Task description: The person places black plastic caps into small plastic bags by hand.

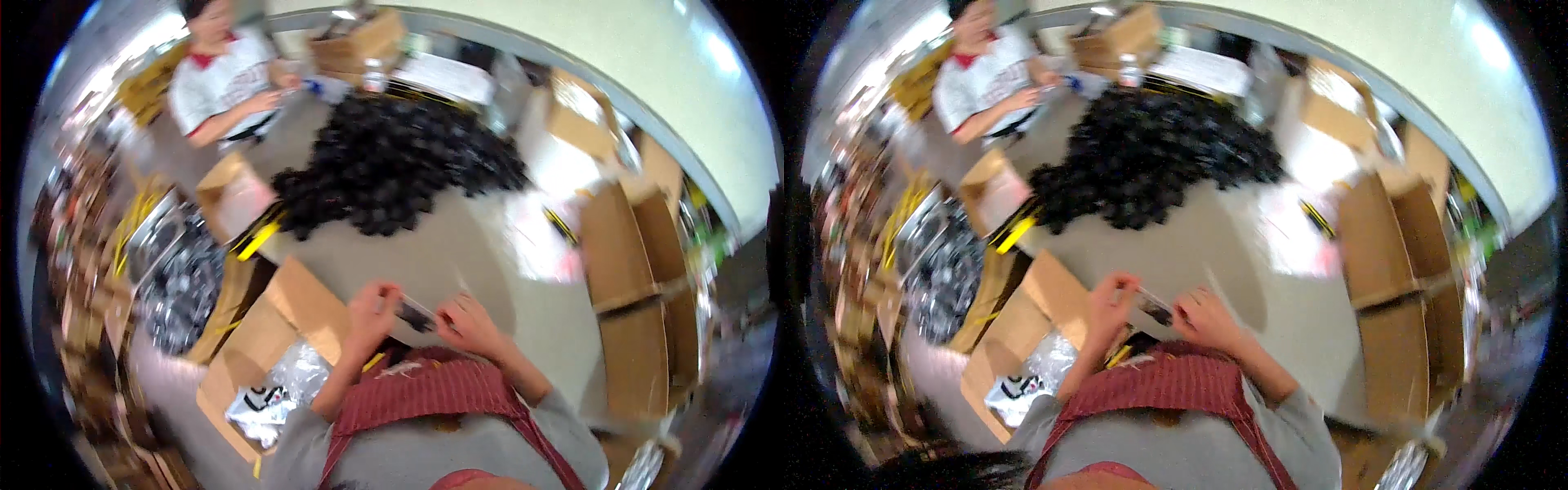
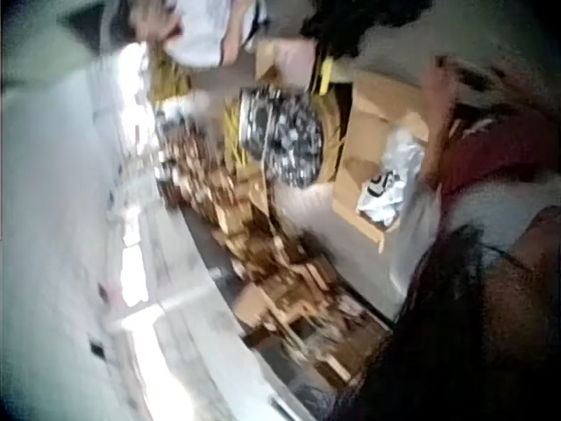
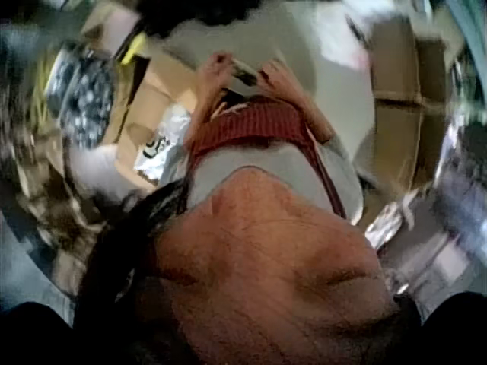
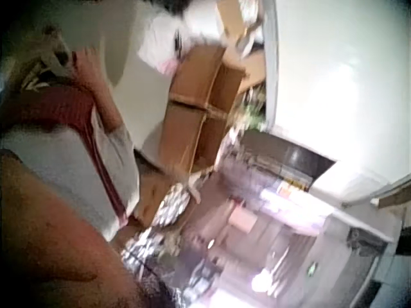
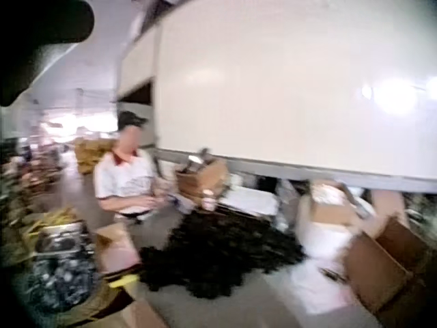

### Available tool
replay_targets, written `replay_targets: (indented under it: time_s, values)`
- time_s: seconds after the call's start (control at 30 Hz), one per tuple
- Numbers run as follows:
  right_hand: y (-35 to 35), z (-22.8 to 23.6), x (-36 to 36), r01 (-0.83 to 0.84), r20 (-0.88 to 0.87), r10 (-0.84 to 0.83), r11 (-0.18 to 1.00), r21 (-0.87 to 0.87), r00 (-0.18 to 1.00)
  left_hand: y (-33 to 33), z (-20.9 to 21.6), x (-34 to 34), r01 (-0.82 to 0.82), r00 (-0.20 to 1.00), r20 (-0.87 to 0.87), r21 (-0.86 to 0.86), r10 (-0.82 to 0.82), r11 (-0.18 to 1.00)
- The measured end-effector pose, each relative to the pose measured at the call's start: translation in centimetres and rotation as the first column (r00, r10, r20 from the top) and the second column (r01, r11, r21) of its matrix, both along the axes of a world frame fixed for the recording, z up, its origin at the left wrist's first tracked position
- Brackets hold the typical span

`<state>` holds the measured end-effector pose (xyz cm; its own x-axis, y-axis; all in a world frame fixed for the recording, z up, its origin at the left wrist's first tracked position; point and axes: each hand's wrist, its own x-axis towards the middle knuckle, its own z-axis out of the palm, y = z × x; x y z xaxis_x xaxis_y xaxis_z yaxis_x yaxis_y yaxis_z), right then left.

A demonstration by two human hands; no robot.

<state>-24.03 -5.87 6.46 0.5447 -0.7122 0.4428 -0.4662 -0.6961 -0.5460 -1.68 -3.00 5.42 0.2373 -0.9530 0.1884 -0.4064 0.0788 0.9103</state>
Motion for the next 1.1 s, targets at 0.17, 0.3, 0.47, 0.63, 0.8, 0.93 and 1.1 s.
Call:
replay_targets:
  time_s: [0.17, 0.3, 0.47, 0.63, 0.8, 0.93, 1.1]
  values:
    - [1.5, 1.9, -3.0, -0.08, 0.123, 0.023, 0.872, 0.482, 0.992, -2.2, 1.4, -2.0, 0.172, 0.976, -0.15, 0.072, -0.16, 0.983]
    - [2.4, 2.5, -9.2, -0.12, 0.448, -0.514, 0.55, 0.826, 0.732, -4.9, -1.1, -2.5, 0.227, 0.909, -0.366, 0.035, -0.199, 0.973]
    - [5.9, 9.7, -21.8, 0.41, 0.883, -0.469, 0.809, 0.421, 0.02, -4.9, -3.0, -1.5, 0.213, 0.896, -0.408, 0.046, -0.176, 0.976]
    - [5.5, 10.9, -29.3, 0.822, 0.915, -0.401, 0.507, 0.261, -0.043, -4.9, -4.4, -0.8, 0.235, 0.901, -0.398, 0.122, -0.169, 0.964]
    - [-4.2, 3.2, -27.6, 0.913, 0.553, -0.821, 0.326, 0.245, 0.145, -5.3, -5.3, -1.1, 0.348, 0.883, -0.39, 0.172, -0.261, 0.922]
    - [-13.1, -4.0, -23.2, 0.808, 0.029, -0.867, 0.45, -0.381, 0.497, -5.3, -4.0, -2.9, 0.353, 0.91, -0.303, 0.2, -0.285, 0.914]
    - [-16.2, -8.5, -20.3, 0.539, -0.558, -0.642, 0.759, -0.365, 0.527, -4.8, -6.7, -2.2, 0.394, 0.912, -0.242, 0.279, -0.333, 0.876]
